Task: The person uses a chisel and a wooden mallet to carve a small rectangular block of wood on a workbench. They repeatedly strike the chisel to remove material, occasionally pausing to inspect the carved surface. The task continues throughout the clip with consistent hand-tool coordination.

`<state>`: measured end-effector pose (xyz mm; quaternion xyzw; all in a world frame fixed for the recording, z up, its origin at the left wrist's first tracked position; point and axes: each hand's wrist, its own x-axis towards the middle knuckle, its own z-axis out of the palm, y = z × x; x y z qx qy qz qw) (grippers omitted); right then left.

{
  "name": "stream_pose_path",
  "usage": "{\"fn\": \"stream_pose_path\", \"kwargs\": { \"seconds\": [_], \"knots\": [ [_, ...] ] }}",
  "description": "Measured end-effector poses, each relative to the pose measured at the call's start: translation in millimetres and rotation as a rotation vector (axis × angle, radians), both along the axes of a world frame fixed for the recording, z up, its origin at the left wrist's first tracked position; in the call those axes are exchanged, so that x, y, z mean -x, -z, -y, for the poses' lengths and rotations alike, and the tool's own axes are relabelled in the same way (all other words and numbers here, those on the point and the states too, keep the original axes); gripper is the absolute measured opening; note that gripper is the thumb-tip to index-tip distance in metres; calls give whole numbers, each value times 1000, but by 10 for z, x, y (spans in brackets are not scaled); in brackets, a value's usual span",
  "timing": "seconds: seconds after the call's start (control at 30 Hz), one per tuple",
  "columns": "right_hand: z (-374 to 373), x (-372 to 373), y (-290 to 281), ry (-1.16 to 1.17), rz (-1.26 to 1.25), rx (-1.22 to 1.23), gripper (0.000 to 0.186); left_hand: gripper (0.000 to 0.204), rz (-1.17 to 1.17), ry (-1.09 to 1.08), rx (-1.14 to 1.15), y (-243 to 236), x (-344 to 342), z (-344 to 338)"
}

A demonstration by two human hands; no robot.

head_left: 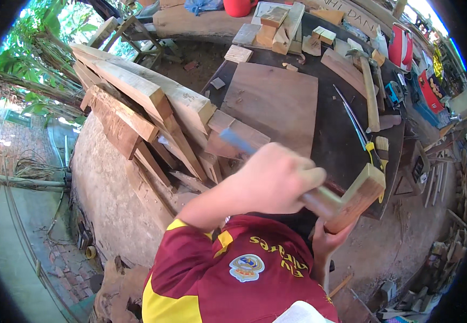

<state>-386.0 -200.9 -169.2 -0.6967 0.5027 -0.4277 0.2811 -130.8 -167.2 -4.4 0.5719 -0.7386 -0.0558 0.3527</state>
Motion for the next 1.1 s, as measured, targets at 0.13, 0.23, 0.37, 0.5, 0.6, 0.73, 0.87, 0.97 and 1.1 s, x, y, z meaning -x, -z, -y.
{"fn": "stream_pose_path", "kwargs": {
  "seconds": [0.13, 0.23, 0.37, 0.5, 0.6, 0.73, 0.87, 0.97, 1.1],
  "knots": [
    [-75, 222, 103, -32, -124, 24, 91, 40, 110, -335, -136, 125, -201, -376],
    [-23, 243, 153, -175, -43, 72, 83, 59, 241, -611, -273, 344, -392, -467],
    [52, 121, -58, -272, -46, 85, 79, 57, 162, -707, -261, 504, -406, -352],
    [112, 137, -127, -380, -24, 171, 78, 54, 123, -786, -243, 601, -345, -207],
    [100, 193, -71, -370, -13, 165, 78, 51, 78, -834, -164, 679, -301, -107],
    [72, 247, 57, -321, -24, 181, 79, 49, 49, -843, -142, 678, -240, -42],
    [-1, 314, 64, -285, -82, 97, 80, 43, 0, -848, -22, 818, -221, -21],
    [-6, 329, 39, -254, -107, 74, 80, 39, 16, -922, -132, 790, -208, 37],
    [42, 371, 84, -205, -81, 100, 78, 42, 40, -907, -144, 758, -184, 61]
  ]
}}
